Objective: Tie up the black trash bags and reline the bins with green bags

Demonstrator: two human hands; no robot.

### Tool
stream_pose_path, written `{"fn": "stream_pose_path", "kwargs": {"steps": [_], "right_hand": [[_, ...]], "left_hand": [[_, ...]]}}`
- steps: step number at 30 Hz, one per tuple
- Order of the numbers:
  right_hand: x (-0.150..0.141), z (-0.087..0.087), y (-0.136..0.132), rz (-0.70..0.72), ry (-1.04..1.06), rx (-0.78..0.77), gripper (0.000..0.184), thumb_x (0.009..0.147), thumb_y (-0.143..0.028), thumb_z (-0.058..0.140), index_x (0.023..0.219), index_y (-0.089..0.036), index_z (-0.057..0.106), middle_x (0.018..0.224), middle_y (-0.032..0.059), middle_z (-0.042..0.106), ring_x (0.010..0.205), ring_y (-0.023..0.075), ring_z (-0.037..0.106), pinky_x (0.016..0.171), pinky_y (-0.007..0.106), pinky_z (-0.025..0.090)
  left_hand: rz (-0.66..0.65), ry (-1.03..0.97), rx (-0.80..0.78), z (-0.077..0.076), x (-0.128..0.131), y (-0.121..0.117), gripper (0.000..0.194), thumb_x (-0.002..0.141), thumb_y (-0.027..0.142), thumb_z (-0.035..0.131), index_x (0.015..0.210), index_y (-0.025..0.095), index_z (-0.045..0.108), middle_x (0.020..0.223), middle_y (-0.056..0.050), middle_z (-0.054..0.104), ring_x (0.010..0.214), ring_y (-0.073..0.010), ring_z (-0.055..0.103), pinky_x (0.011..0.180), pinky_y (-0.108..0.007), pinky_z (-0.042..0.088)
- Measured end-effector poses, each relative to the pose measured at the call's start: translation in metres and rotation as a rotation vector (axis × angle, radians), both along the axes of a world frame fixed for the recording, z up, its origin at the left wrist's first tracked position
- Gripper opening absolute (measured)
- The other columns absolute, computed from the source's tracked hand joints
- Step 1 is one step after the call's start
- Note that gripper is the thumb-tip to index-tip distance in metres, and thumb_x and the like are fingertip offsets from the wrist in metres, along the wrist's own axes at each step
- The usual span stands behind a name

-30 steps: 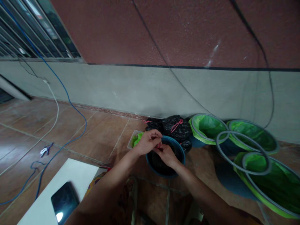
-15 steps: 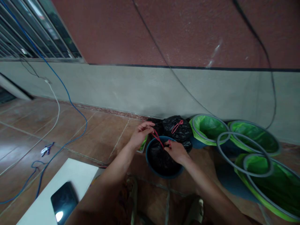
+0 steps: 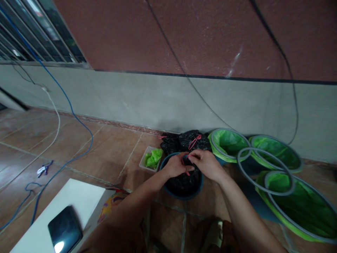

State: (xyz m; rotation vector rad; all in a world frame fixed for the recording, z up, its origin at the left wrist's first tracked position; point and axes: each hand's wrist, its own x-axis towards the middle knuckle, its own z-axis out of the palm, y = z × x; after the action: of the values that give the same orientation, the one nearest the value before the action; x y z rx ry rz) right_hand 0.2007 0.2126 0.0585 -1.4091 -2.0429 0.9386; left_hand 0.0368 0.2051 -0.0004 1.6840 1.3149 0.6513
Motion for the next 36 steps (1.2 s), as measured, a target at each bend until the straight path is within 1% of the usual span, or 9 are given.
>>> {"fn": "stream_pose_path", "kwargs": {"steps": [6,10,16,19,23,26,29,32,36], "right_hand": [[0.002,-0.004,-0.002,-0.082,0.357,-0.146,0.026,0.083,-0.042,0.055,0.078,-0.018,0.064,0.063,-0.0001,0.063,0.056,0.0124,0.057,0.056,0.024,0.043],[0.015,0.004,-0.002,-0.204,0.416,-0.077,0.027,0.078,-0.043,0.062,0.077,-0.017,0.067,0.062,-0.0008,0.062,0.056,0.0112,0.053,0.055,0.024,0.04],[0.024,0.014,-0.004,-0.268,0.499,-0.087,0.03,0.07,-0.045,0.071,0.076,-0.016,0.069,0.064,0.0008,0.065,0.059,0.0131,0.057,0.058,0.026,0.043],[0.029,0.013,-0.002,-0.314,0.556,-0.089,0.033,0.066,-0.045,0.074,0.082,-0.016,0.069,0.063,0.0005,0.065,0.059,0.0138,0.058,0.058,0.026,0.043],[0.036,0.011,0.001,-0.33,0.55,-0.083,0.039,0.069,-0.045,0.072,0.094,-0.016,0.066,0.058,-0.0033,0.058,0.054,0.0122,0.054,0.055,0.026,0.041],[0.029,0.007,-0.002,-0.194,0.422,-0.119,0.044,0.071,-0.041,0.07,0.106,-0.016,0.064,0.059,-0.0048,0.057,0.054,0.0112,0.051,0.053,0.024,0.037],[0.008,-0.003,-0.011,-0.057,0.25,-0.176,0.057,0.07,-0.035,0.07,0.122,-0.017,0.055,0.06,-0.0061,0.058,0.054,0.0116,0.052,0.054,0.024,0.036],[-0.018,-0.015,-0.02,-0.012,0.131,-0.145,0.049,0.071,-0.034,0.069,0.115,-0.017,0.058,0.067,-0.0028,0.063,0.058,0.0131,0.055,0.055,0.025,0.037],[-0.034,-0.023,-0.024,-0.019,0.083,-0.038,0.018,0.084,-0.029,0.049,0.079,-0.018,0.061,0.077,0.0049,0.066,0.069,0.0158,0.058,0.063,0.027,0.039]], "left_hand": [[-0.05,0.377,0.004,-0.033,0.034,0.002,0.031,0.089,0.037,0.049,0.102,0.018,0.068,0.087,-0.005,0.071,0.079,-0.0188,0.066,0.073,-0.027,0.048],[-0.044,0.609,-0.002,-0.041,0.042,0.004,0.034,0.092,0.028,0.037,0.095,0.017,0.07,0.097,-0.01,0.072,0.094,-0.0228,0.067,0.086,-0.032,0.049],[-0.049,0.623,0.026,-0.045,0.041,0.0,0.033,0.09,0.027,0.039,0.1,0.017,0.07,0.101,-0.012,0.072,0.098,-0.0256,0.066,0.089,-0.037,0.049],[0.008,0.478,0.024,-0.029,0.033,0.006,0.029,0.086,0.029,0.05,0.105,0.016,0.069,0.093,-0.009,0.072,0.09,-0.0232,0.067,0.084,-0.033,0.049],[0.142,0.094,0.006,0.014,0.014,0.017,0.034,0.082,0.033,0.059,0.109,0.014,0.067,0.077,-0.004,0.068,0.068,-0.0154,0.061,0.066,-0.026,0.047],[0.255,-0.278,-0.003,0.048,0.001,0.019,0.035,0.081,0.037,0.061,0.107,0.014,0.067,0.071,0.0,0.061,0.057,-0.0088,0.05,0.056,-0.021,0.04],[0.204,-0.556,-0.013,0.071,-0.003,0.013,0.037,0.078,0.041,0.065,0.106,0.017,0.068,0.064,0.004,0.053,0.051,-0.0052,0.04,0.049,-0.019,0.031],[0.052,-0.628,-0.009,0.079,0.001,0.005,0.038,0.077,0.04,0.068,0.106,0.017,0.069,0.061,0.005,0.05,0.053,-0.0059,0.042,0.051,-0.019,0.033],[-0.011,-0.582,0.029,0.068,0.003,0.009,0.038,0.083,0.035,0.06,0.116,0.017,0.064,0.076,-0.001,0.064,0.069,-0.0112,0.057,0.067,-0.024,0.046]]}}
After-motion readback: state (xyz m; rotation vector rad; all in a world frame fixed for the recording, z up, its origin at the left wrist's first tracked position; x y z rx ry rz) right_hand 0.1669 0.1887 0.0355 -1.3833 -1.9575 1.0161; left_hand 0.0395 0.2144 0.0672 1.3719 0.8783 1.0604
